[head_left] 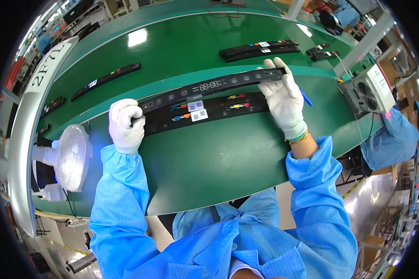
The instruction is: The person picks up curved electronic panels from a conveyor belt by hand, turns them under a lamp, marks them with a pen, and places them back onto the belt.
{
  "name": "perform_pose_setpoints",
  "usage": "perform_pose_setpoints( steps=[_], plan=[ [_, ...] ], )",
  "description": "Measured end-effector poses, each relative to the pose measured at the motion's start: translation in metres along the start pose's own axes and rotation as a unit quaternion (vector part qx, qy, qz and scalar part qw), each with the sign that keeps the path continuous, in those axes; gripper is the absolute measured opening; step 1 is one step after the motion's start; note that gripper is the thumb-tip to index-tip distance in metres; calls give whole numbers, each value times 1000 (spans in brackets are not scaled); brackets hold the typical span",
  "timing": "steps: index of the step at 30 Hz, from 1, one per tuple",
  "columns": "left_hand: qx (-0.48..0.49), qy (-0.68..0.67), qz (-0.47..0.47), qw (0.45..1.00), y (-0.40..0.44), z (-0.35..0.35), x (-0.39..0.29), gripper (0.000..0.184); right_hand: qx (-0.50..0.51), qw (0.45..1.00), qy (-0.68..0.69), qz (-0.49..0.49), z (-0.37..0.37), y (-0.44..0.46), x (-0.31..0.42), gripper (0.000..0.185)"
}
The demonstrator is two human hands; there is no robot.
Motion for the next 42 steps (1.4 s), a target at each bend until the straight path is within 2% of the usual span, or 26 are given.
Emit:
perform_pose_setpoints(
  steps=[4, 5, 8, 9, 10, 12, 13, 16, 17, 20, 23, 26, 28, 31, 35, 42],
  plan=[
    [19, -10, -33, 999, -1, 2, 6, 37, -1, 1000, -8, -4, -3, -1, 3, 43],
    [30, 21, -19, 999, -1, 2, 7, 41, -7, 1000, -17, -12, -4, -2, 4, 40],
    [35, -15, -81, 996, -7, 5, 9, 54, -10, 995, -86, -48, -9, -1, 7, 29],
    [64, 3, -36, 997, -9, 5, 10, 61, -7, 991, -116, -61, -12, 0, 9, 27],
    [69, 10, 26, 997, 6, 2, -11, 57, -25, 985, -153, -73, -15, 0, 12, 27],
    [130, -29, 19, 991, 2, 5, -6, 54, -57, 968, -225, -93, -18, -1, 14, 28],
    [129, -31, -11, 991, 2, 4, -6, 50, -71, 963, -238, -107, -16, 0, 14, 31],
    [110, -12, -31, 993, 8, -7, -5, 50, -65, 959, -258, -95, -6, 0, 9, 44],
    [88, 5, -12, 996, 11, -15, -5, 48, -59, 956, -267, -108, -10, -1, 7, 49],
    [5, 92, -23, 996, 20, -50, -7, 45, -65, 944, -306, -99, -5, -2, 11, 49],
    [-27, 210, -37, 977, 16, -100, -5, 45, -58, 936, -329, -115, -6, -3, 12, 45],
    [-58, 252, -20, 966, 5, -162, -5, 44, -52, 935, -334, -105, -4, -5, 11, 42],
    [-84, 320, -48, 943, -5, -206, -13, 43, -54, 925, -357, -118, 3, -9, 12, 41],
    [-90, 396, -103, 908, -15, -259, -32, 44, -62, 926, -358, -98, 4, -9, 8, 42],
    [-90, 425, -81, 897, -21, -302, -52, 47, -58, 926, -360, -100, 7, -9, 7, 43],
    [-91, 446, -68, 888, -20, -314, -69, 51, -66, 925, -359, -109, 5, -10, 11, 43]
  ],
)
Point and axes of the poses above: each hand's wrist, its own y-axis towards the middle knuckle, its own z-axis out of the palm, x = y × z, the point moved 7 cm from there along y, towards the middle knuckle, and after that the axes turned 10 degrees about -x, right-handed, at the moved point
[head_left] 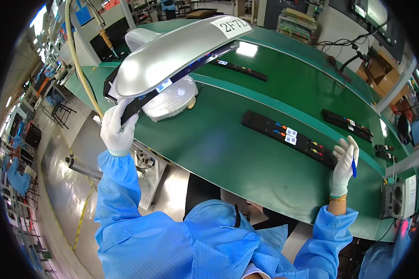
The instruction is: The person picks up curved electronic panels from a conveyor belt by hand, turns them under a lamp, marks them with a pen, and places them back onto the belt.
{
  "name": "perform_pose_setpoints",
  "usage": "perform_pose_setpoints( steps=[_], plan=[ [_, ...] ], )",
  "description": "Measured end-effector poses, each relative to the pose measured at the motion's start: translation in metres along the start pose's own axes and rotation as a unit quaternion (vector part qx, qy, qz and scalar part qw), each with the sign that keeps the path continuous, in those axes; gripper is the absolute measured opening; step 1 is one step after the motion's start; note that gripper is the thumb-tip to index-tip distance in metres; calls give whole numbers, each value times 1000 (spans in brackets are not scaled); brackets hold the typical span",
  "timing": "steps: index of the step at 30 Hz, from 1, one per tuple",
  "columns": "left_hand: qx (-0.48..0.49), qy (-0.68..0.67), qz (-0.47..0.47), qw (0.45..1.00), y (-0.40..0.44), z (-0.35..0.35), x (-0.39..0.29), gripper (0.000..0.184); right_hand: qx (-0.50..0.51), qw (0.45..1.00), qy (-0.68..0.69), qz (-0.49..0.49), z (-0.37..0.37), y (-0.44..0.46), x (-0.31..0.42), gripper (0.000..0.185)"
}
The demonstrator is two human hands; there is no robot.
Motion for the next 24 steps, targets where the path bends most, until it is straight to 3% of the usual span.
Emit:
perform_pose_setpoints(
  steps=[5, 8, 9, 12, 15, 18, 22, 24],
  plan=[
    [17, -65, 9, 998, -9, 41, -23, 46, -1, 1000, 17, -17, 2, -1, 5, 39],
    [70, -173, 42, 981, -13, 85, -65, 46, 1, 999, 1, -44, -1, 1, 4, 38],
    [81, -197, 82, 974, -18, 103, -78, 47, 13, 996, 2, -83, 2, -3, 11, 37],
    [144, -295, 77, 941, -38, 157, -120, 46, 2, 987, -43, -155, 4, -2, 14, 33],
    [196, -364, 74, 907, -58, 202, -161, 45, 8, 987, -56, -148, 7, -2, 19, 33],
    [247, -394, 98, 880, -65, 230, -192, 48, 16, 997, -47, -60, 5, 1, 6, 32],
    [305, -407, 121, 852, -70, 254, -214, 45, 18, 987, -147, -64, 5, 5, -8, 29],
    [342, -396, 120, 844, -73, 262, -222, 45, 16, 975, -192, -114, 5, 8, -11, 26]
  ],
)
Point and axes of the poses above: each hand's wrist, its own y-axis towards the middle knuckle, its own z-axis out of the palm, x = y × z, the point moved 7 cm from there along y, towards the middle knuckle, and after that the axes turned 10 degrees about -x, right-handed, at the moved point
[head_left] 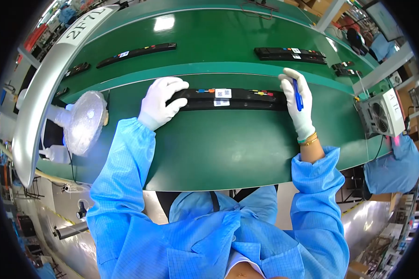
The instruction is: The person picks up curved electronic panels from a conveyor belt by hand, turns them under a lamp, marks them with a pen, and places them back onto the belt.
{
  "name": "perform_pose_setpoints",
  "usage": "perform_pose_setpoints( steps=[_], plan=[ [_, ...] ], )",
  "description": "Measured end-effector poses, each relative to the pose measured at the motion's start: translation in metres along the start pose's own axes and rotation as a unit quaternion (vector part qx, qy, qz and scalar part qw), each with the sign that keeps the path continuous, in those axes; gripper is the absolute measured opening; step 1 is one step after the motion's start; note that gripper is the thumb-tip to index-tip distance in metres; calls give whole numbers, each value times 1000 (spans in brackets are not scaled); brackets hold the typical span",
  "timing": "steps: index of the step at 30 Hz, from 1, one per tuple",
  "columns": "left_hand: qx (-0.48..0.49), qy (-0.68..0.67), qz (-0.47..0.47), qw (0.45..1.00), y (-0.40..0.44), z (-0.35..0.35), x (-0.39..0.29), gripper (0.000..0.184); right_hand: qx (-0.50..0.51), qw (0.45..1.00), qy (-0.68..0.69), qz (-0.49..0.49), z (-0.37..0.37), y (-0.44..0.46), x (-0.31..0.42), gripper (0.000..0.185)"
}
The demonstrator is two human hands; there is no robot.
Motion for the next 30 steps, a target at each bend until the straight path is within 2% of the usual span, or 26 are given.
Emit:
perform_pose_setpoints(
  steps=[1, 4, 5, 8, 12, 14, 16, 17, 18, 20, 26, 30],
  plan=[
    [6, -24, -14, 1000, 2, -3, -3, 54, 4, 1000, 9, 10, 1, 0, 0, 26],
    [7, -79, -21, 997, 1, -7, -8, 64, 7, 999, 31, 20, 4, 1, 1, 26],
    [41, -66, -30, 997, 0, -4, -8, 71, 7, 999, 39, 21, 5, 1, 0, 26],
    [83, -55, -34, 994, -3, 5, 0, 71, -32, 999, -14, -16, 3, 6, 0, 26],
    [72, -68, -9, 995, 9, 24, -17, 71, -114, 973, -90, -178, -8, 8, 45, 25],
    [58, -77, 6, 995, 18, 39, -31, 70, -72, 972, -55, -216, -7, 6, 63, 23],
    [57, -75, 13, 995, 25, 51, -43, 68, -5, 995, 78, -62, 1, -5, 51, 20],
    [61, -76, 11, 995, 27, 57, -47, 68, 24, 984, 157, 83, 8, -13, 44, 17],
    [65, -77, 9, 995, 30, 61, -49, 69, 30, 977, 172, 121, 12, -17, 33, 18],
    [71, -76, 8, 995, 32, 61, -52, 69, 34, 973, 162, 163, 14, -18, 24, 16],
    [77, -79, -4, 994, 33, 59, -53, 69, 75, 972, 121, 188, 18, -18, 17, 18],
    [79, -75, -3, 994, 33, 59, -53, 69, 76, 974, 134, 165, 23, -17, 20, 15]
  ],
)
Point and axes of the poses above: each hand's wrist, its own y-axis towards the middle knuckle, its own z-axis out of the palm, x = y × z, the point moved 7 cm from there along y, towards the middle knuckle, and after that the axes turned 10 degrees about -x, right-handed, at the moved point
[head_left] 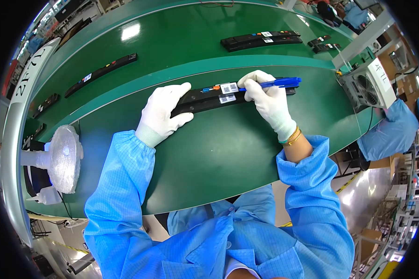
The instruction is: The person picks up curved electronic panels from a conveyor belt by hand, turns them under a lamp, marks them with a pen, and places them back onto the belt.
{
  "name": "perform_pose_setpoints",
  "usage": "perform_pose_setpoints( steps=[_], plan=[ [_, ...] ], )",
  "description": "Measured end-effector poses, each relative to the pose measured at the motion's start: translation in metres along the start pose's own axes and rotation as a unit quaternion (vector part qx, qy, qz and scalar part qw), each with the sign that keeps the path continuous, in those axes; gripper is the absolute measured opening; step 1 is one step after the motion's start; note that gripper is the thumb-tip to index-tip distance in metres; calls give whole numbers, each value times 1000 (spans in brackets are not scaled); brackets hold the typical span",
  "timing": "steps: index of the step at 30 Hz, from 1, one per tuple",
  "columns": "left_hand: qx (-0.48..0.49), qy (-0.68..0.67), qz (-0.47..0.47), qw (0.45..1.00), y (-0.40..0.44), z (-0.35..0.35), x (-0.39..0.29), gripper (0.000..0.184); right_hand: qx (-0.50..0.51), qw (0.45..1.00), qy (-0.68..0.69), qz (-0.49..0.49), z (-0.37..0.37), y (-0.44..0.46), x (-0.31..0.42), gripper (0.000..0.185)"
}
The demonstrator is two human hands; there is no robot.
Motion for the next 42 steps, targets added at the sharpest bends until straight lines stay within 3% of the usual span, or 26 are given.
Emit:
perform_pose_setpoints(
  steps=[4, 8, 10, 14, 17, 20, 21, 24, 25, 30, 33, 35, 36, 42],
  plan=[
    [4, 3, -6, 1000, 0, 0, 1, 70, -11, 1000, 7, -7, -1, 1, -1, 13],
    [-46, 89, 63, 993, 1, -10, -16, 75, -61, 996, 47, -37, -4, -1, 10, 11],
    [-87, 152, 132, 976, 2, -20, -38, 76, -91, 969, -119, -197, -9, -4, 24, 15],
    [-66, 149, 163, 973, 13, -10, -70, 77, -128, 906, -179, -360, -9, -16, 52, 20],
    [-6, 153, 126, 980, 32, 11, -73, 86, -162, 873, -178, -425, -14, -20, 56, 26],
    [56, 94, 84, 990, 48, 31, -61, 85, -186, 856, -177, -449, -22, -21, 60, 34],
    [134, 116, -25, 984, 47, 40, -44, 86, -170, 857, -166, -456, -24, -22, 62, 37],
    [119, 97, -26, 988, 51, 36, -49, 86, -161, 866, -130, -455, -31, -21, 66, 41],
    [109, 96, -35, 989, 50, 34, -47, 86, -180, 848, -129, -482, -35, -22, 72, 30],
    [41, 93, -24, 995, 68, 2, -14, 87, -149, 915, -12, -375, -38, -12, 58, 19],
    [-9, 102, -72, 992, 89, -20, 37, 86, -154, 909, -25, -386, -35, -17, 64, 17],
    [-18, 124, -81, 989, 107, -33, 76, 84, -194, 860, -100, -461, -35, -20, 71, 19],
    [-6, 150, -90, 985, 114, -39, 88, 82, -218, 831, -135, -494, -35, -21, 74, 27],
    [107, 186, -134, 967, 120, -26, 147, 77, -194, 867, -124, -443, -29, -16, 64, 29]
  ],
)
Point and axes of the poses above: each hand's wrist, its own y-axis towards the middle knuckle, its own z-axis out of the palm, x = y × z, the point moved 7 cm from there along y, towards the middle knuckle, and after that the axes turned 10 degrees about -x, right-handed, at the moved point
